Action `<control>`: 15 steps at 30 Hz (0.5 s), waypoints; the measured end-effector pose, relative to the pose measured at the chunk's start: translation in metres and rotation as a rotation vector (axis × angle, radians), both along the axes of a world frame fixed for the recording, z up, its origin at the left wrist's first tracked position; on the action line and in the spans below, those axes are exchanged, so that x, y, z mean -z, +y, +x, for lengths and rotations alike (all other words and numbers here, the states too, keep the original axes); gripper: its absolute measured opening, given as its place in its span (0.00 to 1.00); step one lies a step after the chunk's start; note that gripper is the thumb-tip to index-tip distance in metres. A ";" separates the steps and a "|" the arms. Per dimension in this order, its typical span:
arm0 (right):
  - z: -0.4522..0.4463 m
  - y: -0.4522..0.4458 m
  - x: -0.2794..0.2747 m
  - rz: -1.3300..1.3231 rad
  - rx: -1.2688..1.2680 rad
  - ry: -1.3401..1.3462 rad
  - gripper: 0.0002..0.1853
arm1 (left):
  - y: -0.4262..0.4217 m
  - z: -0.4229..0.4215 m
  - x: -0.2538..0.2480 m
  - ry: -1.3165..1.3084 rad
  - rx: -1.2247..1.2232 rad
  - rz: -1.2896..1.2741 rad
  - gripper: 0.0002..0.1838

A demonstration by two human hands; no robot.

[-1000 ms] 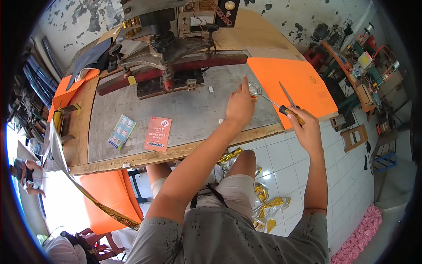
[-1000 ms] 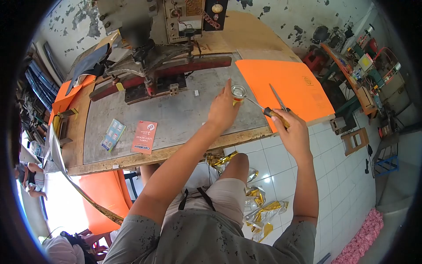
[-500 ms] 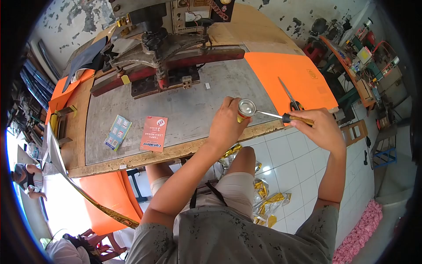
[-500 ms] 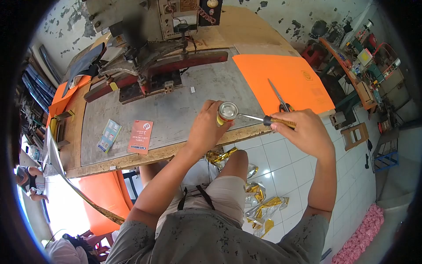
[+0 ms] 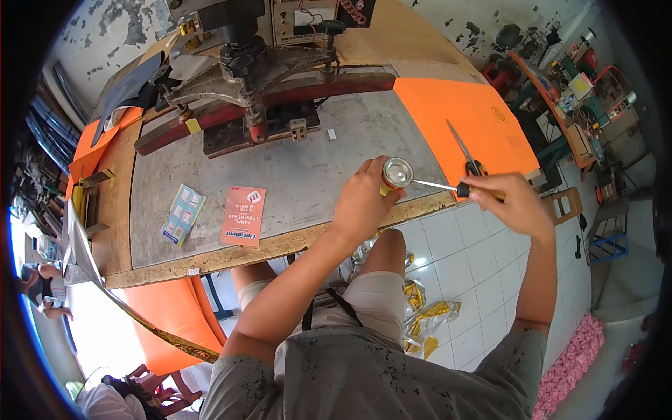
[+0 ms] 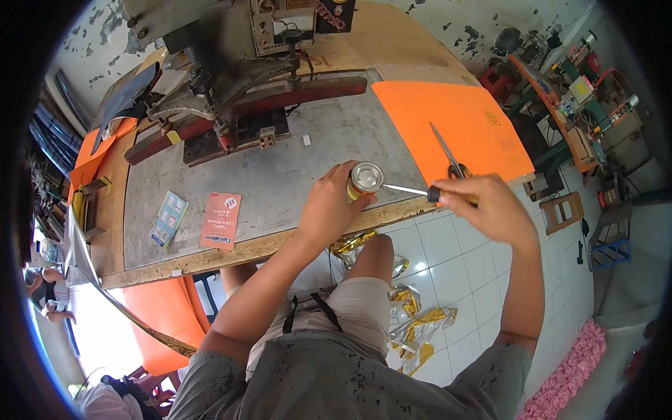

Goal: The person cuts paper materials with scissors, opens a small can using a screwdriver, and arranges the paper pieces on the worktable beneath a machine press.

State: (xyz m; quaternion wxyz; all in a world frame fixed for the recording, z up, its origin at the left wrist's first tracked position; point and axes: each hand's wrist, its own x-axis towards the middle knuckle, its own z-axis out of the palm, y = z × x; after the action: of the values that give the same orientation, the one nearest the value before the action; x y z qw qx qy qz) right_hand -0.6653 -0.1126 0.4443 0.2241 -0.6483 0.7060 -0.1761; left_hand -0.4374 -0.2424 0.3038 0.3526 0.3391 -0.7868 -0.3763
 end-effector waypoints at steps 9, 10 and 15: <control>-0.007 0.036 0.099 -0.090 0.216 -0.396 0.20 | -0.004 -0.003 0.008 0.003 -0.001 -0.055 0.33; -0.003 0.039 0.105 -0.067 0.255 -0.470 0.21 | -0.003 -0.003 0.007 0.007 -0.006 -0.041 0.32; 0.017 0.046 0.110 0.027 0.402 -0.655 0.22 | -0.001 -0.002 0.006 -0.013 -0.024 -0.049 0.32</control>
State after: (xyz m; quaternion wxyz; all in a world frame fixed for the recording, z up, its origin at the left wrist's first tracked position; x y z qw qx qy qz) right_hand -0.6487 -0.0669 0.3347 0.4072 -0.4032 0.7124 -0.4051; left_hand -0.4395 -0.2437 0.2977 0.3600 0.3422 -0.7941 -0.3503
